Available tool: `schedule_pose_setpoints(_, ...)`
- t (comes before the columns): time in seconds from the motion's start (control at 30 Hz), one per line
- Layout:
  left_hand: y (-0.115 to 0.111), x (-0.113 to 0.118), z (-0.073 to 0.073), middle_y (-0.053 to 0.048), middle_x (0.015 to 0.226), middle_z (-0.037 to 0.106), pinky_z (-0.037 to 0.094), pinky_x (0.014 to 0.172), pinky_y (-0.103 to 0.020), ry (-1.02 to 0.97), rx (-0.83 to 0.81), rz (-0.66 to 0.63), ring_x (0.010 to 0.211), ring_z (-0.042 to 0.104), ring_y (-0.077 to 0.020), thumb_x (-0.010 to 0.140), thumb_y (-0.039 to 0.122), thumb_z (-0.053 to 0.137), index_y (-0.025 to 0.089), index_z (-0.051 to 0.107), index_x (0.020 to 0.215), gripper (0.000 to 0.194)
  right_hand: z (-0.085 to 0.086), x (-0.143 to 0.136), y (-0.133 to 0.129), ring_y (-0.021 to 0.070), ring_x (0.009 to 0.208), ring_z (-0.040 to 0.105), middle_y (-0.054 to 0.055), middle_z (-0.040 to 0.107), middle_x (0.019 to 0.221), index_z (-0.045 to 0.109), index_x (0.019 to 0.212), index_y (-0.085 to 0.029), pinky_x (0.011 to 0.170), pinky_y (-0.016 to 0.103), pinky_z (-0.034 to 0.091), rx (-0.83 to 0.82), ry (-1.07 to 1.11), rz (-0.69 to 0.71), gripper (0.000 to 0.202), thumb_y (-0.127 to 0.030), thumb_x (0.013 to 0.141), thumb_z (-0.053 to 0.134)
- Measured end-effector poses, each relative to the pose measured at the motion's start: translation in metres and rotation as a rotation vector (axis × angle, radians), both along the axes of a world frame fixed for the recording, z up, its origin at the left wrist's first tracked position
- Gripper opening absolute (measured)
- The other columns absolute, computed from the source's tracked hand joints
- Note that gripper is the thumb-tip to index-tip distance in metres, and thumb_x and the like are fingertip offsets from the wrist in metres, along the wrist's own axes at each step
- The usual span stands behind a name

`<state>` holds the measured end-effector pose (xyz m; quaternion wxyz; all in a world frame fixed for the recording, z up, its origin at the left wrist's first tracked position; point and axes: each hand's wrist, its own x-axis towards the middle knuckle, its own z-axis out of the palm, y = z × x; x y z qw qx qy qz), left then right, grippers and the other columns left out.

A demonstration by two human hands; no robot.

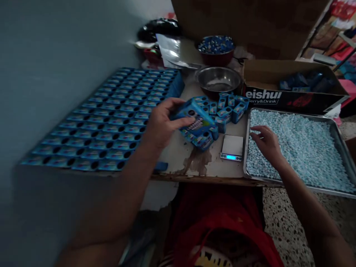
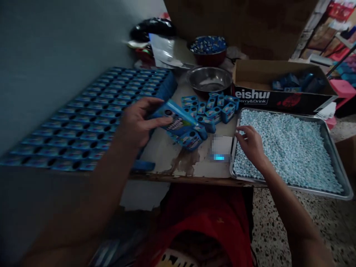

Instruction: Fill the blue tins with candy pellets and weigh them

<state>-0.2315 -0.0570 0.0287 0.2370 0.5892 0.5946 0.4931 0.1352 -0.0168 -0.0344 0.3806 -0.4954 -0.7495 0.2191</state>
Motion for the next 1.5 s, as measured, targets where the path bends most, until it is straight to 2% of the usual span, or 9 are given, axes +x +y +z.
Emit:
schedule_pose_setpoints(0.17,-0.032,-0.101,0.011,-0.002,0.118,0.079,0.059,0.107,-0.046,0.306,-0.068,0.067,0.110,0.070,-0.0257,0.078,0.054,0.088,0.022,0.072,0.119,0.054,0.014,-0.090,0.004,0.0209,0.081,0.071,0.008,0.078,0.099,0.081,0.111,-0.023,0.081,0.034,0.056,0.055,-0.174,0.358,0.019,-0.032,0.103,0.067)
schedule_pose_setpoints(0.33,-0.059,-0.132,-0.013,-0.001,0.108,0.083,0.062,0.098,-0.044,0.326,-0.184,-0.016,0.100,0.075,-0.0260,0.081,0.058,0.087,0.024,0.077,0.116,0.049,0.029,-0.143,0.005,0.0294,0.097,0.073,0.015,0.075,0.115,0.080,0.112,-0.023,0.080,0.037,0.054,0.070,-0.577,0.467,0.023,-0.017,0.101,0.061)
schedule_pose_setpoints(0.47,-0.068,-0.118,-0.023,-0.006,0.121,0.083,0.062,0.104,-0.049,0.375,0.014,-0.018,0.110,0.078,-0.0297,0.087,0.049,0.083,0.025,0.079,0.119,0.040,0.031,-0.153,0.006,0.0282,0.095,0.073,0.013,0.077,0.109,0.078,0.102,-0.024,0.084,0.038,0.056,-0.014,-0.480,0.387,0.015,-0.017,0.094,0.068)
schedule_pose_setpoints(0.57,-0.063,-0.092,-0.017,-0.007,0.123,0.083,0.061,0.106,-0.048,0.535,0.216,-0.034,0.117,0.076,-0.0302,0.095,0.035,0.076,0.026,0.078,0.126,0.032,0.033,-0.163,-0.001,0.0249,0.092,0.073,0.007,0.077,0.098,0.076,0.101,-0.025,0.087,0.038,0.059,-0.268,0.062,0.320,0.013,-0.036,0.098,0.070)
schedule_pose_setpoints(0.7,-0.045,-0.044,-0.001,-0.008,0.125,0.081,0.058,0.102,-0.047,0.794,0.398,-0.135,0.113,0.073,-0.0297,0.100,0.017,0.063,0.027,0.076,0.136,0.040,0.042,-0.186,-0.015,0.0249,0.093,0.076,0.005,0.078,0.097,0.071,0.102,-0.026,0.091,0.042,0.065,-0.881,0.828,0.325,0.038,-0.064,0.097,0.070)
schedule_pose_setpoints(0.83,-0.027,-0.003,0.004,-0.009,0.127,0.080,0.055,0.098,-0.051,0.937,0.447,-0.185,0.113,0.068,-0.0323,0.102,0.015,0.053,0.027,0.073,0.144,0.048,0.049,-0.189,-0.025,0.0266,0.106,0.076,0.005,0.079,0.099,0.065,0.093,-0.028,0.100,0.044,0.066,-0.989,1.173,0.297,0.036,-0.063,0.101,0.066)
schedule_pose_setpoints(1.17,0.001,0.033,-0.008,-0.009,0.114,0.078,0.057,0.100,-0.046,0.681,0.301,-0.133,0.108,0.071,-0.0297,0.096,0.027,0.070,0.025,0.078,0.130,0.035,0.039,-0.128,-0.016,0.0228,0.107,0.080,0.007,0.082,0.102,0.072,0.100,-0.023,0.109,0.041,0.066,-1.012,1.273,0.211,0.004,-0.026,0.101,0.071)
schedule_pose_setpoints(1.3,-0.001,0.025,0.001,-0.007,0.121,0.078,0.059,0.104,-0.045,0.513,0.282,0.001,0.113,0.073,-0.0295,0.092,0.035,0.079,0.025,0.077,0.129,0.038,0.051,-0.119,-0.013,0.0170,0.104,0.083,0.007,0.085,0.105,0.076,0.108,-0.018,0.100,0.027,0.068,-1.011,1.237,0.229,0.026,0.000,0.093,0.065)
schedule_pose_setpoints(1.5,-0.024,-0.026,0.022,-0.004,0.116,0.081,0.062,0.101,-0.046,0.326,0.151,0.044,0.106,0.076,-0.0289,0.083,0.040,0.088,0.026,0.080,0.121,0.042,0.083,-0.107,-0.004,0.0137,0.080,0.078,0.003,0.084,0.096,0.080,0.110,-0.021,0.078,0.026,0.068,-0.734,0.960,0.322,0.014,-0.021,0.096,0.077)
